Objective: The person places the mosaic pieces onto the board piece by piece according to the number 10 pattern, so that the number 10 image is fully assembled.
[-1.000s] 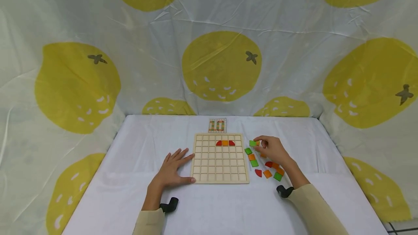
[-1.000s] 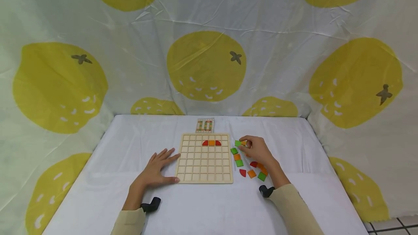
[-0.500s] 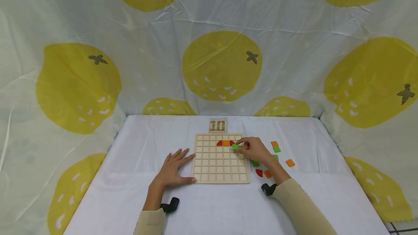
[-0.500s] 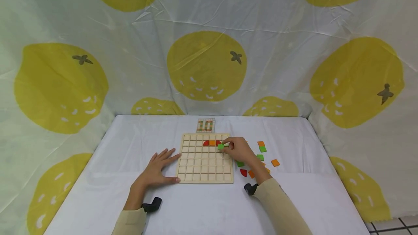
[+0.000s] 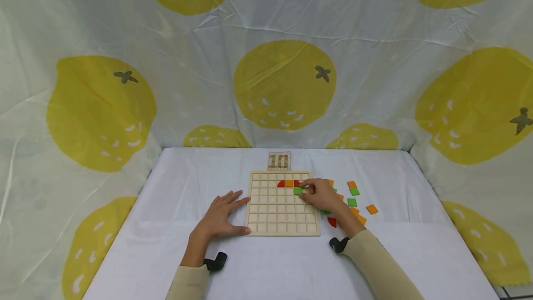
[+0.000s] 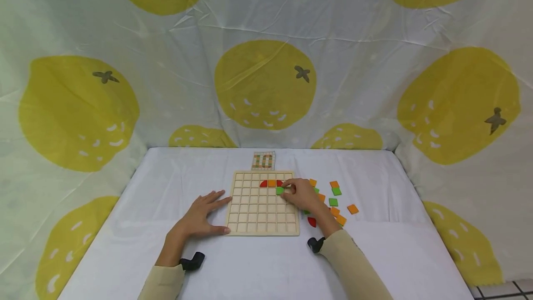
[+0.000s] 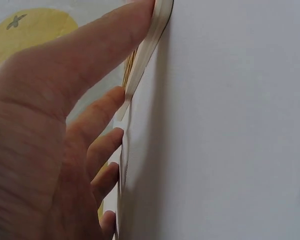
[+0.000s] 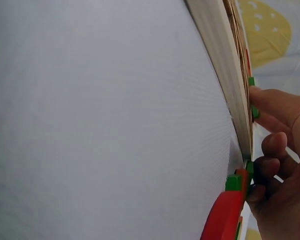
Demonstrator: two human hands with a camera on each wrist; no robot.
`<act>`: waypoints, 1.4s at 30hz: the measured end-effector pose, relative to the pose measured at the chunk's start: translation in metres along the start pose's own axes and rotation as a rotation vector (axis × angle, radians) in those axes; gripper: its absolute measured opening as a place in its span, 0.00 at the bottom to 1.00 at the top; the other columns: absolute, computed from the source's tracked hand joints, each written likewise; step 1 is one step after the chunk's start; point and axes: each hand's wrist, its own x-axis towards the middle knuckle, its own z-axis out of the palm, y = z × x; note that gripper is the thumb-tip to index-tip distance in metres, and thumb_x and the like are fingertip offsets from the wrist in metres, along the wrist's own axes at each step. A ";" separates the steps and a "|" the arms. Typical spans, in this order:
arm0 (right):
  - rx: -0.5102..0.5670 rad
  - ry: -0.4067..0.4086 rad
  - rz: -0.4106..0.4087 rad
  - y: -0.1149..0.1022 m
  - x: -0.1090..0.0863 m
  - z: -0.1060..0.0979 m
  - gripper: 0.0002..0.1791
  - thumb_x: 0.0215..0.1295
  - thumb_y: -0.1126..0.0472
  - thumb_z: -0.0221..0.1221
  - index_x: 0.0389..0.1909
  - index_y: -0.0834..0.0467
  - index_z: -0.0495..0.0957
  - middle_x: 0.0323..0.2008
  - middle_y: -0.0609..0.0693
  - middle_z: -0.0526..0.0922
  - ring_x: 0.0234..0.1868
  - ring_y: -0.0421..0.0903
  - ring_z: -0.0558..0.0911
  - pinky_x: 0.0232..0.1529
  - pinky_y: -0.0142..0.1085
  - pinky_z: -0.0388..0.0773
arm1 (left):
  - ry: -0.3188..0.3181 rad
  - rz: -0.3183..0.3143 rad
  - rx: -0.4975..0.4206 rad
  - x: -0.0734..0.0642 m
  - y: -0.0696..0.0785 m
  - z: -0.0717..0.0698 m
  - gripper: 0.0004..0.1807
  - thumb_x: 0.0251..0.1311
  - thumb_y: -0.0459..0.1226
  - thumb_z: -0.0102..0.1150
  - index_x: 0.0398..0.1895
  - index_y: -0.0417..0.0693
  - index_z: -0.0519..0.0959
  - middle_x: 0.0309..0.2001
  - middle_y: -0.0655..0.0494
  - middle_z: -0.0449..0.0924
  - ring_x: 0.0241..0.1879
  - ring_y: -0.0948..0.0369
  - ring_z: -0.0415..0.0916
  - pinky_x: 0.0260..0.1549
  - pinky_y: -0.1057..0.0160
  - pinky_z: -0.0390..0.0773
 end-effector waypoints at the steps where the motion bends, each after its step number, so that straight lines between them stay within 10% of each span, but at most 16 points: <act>1: 0.004 -0.002 0.000 0.000 0.000 0.000 0.16 0.66 0.54 0.70 0.52 0.53 0.86 0.17 0.45 0.70 0.18 0.41 0.65 0.22 0.31 0.63 | 0.002 0.000 0.010 0.000 0.000 0.000 0.52 0.43 0.71 0.71 0.75 0.70 0.70 0.80 0.55 0.60 0.81 0.46 0.51 0.77 0.33 0.47; 25: -0.006 0.031 -0.018 0.001 -0.005 -0.011 0.13 0.66 0.53 0.70 0.49 0.52 0.87 0.17 0.44 0.67 0.19 0.40 0.64 0.24 0.32 0.65 | 0.023 0.107 -0.038 0.001 -0.009 0.003 0.51 0.45 0.68 0.72 0.75 0.64 0.71 0.80 0.51 0.60 0.81 0.43 0.50 0.78 0.34 0.48; 42: -0.062 0.130 0.173 0.038 -0.044 -0.066 0.17 0.67 0.52 0.69 0.53 0.54 0.85 0.22 0.49 0.67 0.23 0.47 0.69 0.21 0.32 0.63 | 0.043 0.108 -0.036 0.003 -0.011 0.007 0.51 0.44 0.68 0.73 0.75 0.65 0.71 0.80 0.51 0.61 0.81 0.43 0.51 0.78 0.34 0.49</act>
